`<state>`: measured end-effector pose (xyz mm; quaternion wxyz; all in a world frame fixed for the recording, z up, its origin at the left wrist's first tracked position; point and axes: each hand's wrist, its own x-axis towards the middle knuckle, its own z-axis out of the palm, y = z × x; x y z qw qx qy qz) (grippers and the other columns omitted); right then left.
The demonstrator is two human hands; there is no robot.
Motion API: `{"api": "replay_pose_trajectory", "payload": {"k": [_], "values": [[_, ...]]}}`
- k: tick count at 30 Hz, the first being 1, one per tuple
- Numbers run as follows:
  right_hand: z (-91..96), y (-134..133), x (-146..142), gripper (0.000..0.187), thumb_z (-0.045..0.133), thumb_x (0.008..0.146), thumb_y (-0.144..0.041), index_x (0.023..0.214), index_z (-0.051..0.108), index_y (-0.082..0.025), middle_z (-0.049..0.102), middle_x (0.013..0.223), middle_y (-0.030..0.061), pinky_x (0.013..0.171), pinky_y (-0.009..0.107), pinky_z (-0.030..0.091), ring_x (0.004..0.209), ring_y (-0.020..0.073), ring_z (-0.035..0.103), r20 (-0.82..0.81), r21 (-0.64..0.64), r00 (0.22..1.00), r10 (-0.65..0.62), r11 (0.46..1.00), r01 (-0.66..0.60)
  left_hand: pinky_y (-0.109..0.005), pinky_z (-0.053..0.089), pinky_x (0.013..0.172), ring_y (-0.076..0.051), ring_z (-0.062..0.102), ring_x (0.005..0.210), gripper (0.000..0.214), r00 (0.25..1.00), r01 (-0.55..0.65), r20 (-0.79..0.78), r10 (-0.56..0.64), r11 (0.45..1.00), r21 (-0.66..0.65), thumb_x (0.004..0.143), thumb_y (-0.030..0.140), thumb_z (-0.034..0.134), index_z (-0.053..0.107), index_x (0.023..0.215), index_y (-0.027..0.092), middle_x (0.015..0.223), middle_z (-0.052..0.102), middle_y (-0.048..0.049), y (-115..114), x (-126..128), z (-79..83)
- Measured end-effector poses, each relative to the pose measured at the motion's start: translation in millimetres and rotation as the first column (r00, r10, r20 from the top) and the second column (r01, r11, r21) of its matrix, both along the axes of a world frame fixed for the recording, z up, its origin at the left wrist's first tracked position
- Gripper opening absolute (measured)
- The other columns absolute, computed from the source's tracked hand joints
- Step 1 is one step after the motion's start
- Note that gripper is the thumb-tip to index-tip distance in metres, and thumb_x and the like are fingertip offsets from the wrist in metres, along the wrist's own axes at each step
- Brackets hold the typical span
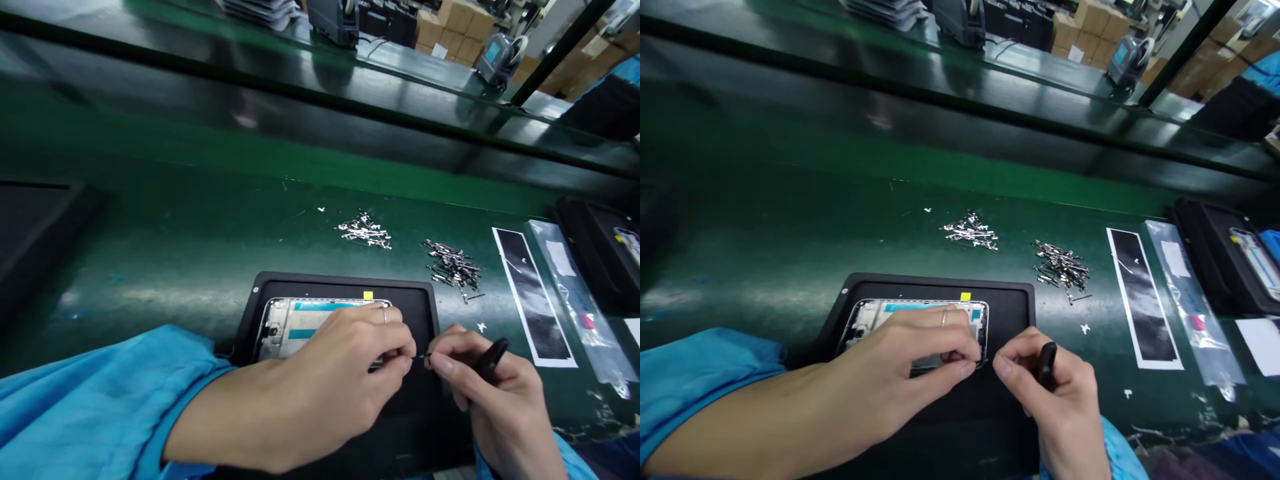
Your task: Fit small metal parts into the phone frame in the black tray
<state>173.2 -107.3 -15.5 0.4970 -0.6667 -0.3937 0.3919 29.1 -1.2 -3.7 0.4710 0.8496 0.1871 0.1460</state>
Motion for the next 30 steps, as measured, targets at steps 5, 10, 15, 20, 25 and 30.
{"api": "replay_pose_trajectory", "payload": {"k": [5, 10, 15, 20, 25, 30], "values": [[5.0, 11, -14, 0.014, 0.059, 0.072, -0.028, 0.063, 0.062, -0.017, 0.049, 0.057, 0.0002, 0.038, 0.018, 0.026, 0.050, 0.0068, 0.041, 0.006, -0.046, 0.999, 0.053, 0.998, -0.053, -0.029, 0.037, 0.073, -0.015, 0.044, 0.071, 0.021, 0.990, 0.055, 0.084, -0.111, 0.866, 0.497, 0.080, 0.006, 0.035, 0.055, 0.080, 0.012, 0.079, 0.053, -0.0048, 5, -21, -8.1], [7.3, 18, -23, 0.018, 0.059, 0.072, -0.030, 0.059, 0.059, -0.016, 0.045, 0.054, -0.0003, 0.035, 0.018, 0.025, 0.046, 0.0064, 0.037, -0.123, -0.121, 0.992, 0.042, 0.991, -0.057, -0.031, 0.035, 0.060, -0.016, 0.041, 0.064, 0.034, 0.973, -0.006, 0.175, -0.151, 0.742, 0.670, 0.083, 0.005, 0.025, 0.058, 0.077, 0.009, 0.071, 0.052, -0.0067, 14, -28, -11.1], [8.5, 20, -16, 0.008, 0.059, 0.072, -0.022, 0.065, 0.061, -0.019, 0.051, 0.058, 0.0014, 0.033, 0.017, 0.028, 0.046, 0.0074, 0.041, 0.043, -0.015, 0.993, 0.111, 0.994, -0.110, -0.026, 0.036, 0.066, -0.013, 0.041, 0.068, 0.018, 0.991, 0.038, 0.106, -0.087, 0.916, 0.399, 0.081, 0.005, 0.039, 0.056, 0.083, 0.011, 0.075, 0.051, -0.0034, 21, -33, -4.8], [11.5, 22, -16, 0.005, 0.057, 0.073, -0.020, 0.071, 0.061, -0.021, 0.057, 0.068, 0.0011, 0.037, 0.019, 0.037, 0.051, 0.0101, 0.051, 0.288, 0.009, 0.949, 0.130, 0.990, -0.139, -0.026, 0.036, 0.073, -0.012, 0.042, 0.069, 0.018, 0.996, 0.050, 0.065, -0.069, 0.965, 0.258, 0.080, 0.003, 0.040, 0.055, 0.083, 0.012, 0.074, 0.050, -0.0025, 23, -31, 1.9], [13.3, 17, -23, 0.011, 0.056, 0.076, -0.022, 0.085, 0.059, -0.025, 0.060, 0.078, -0.0018, 0.060, 0.018, 0.045, 0.065, 0.0098, 0.056, 0.716, 0.063, 0.698, -0.036, 0.998, -0.014, -0.025, 0.035, 0.064, -0.012, 0.040, 0.064, 0.019, 0.999, -0.047, 0.035, 0.041, 0.972, 0.230, 0.082, 0.006, 0.039, 0.054, 0.071, 0.009, 0.068, 0.049, -0.0027, 28, -28, -8.5], [5.4, 3, -18, 0.012, 0.050, 0.080, -0.025, 0.090, 0.056, -0.024, 0.059, 0.079, -0.0040, 0.063, 0.011, 0.041, 0.067, 0.0060, 0.057, 0.839, -0.024, 0.538, 0.086, 0.992, -0.121, -0.027, 0.030, 0.061, -0.012, 0.038, 0.062, 0.020, 0.986, -0.101, -0.106, 0.129, 0.967, 0.232, 0.083, 0.011, 0.040, 0.053, 0.068, 0.011, 0.068, 0.051, -0.0018, 33, -25, -25.6]]}}
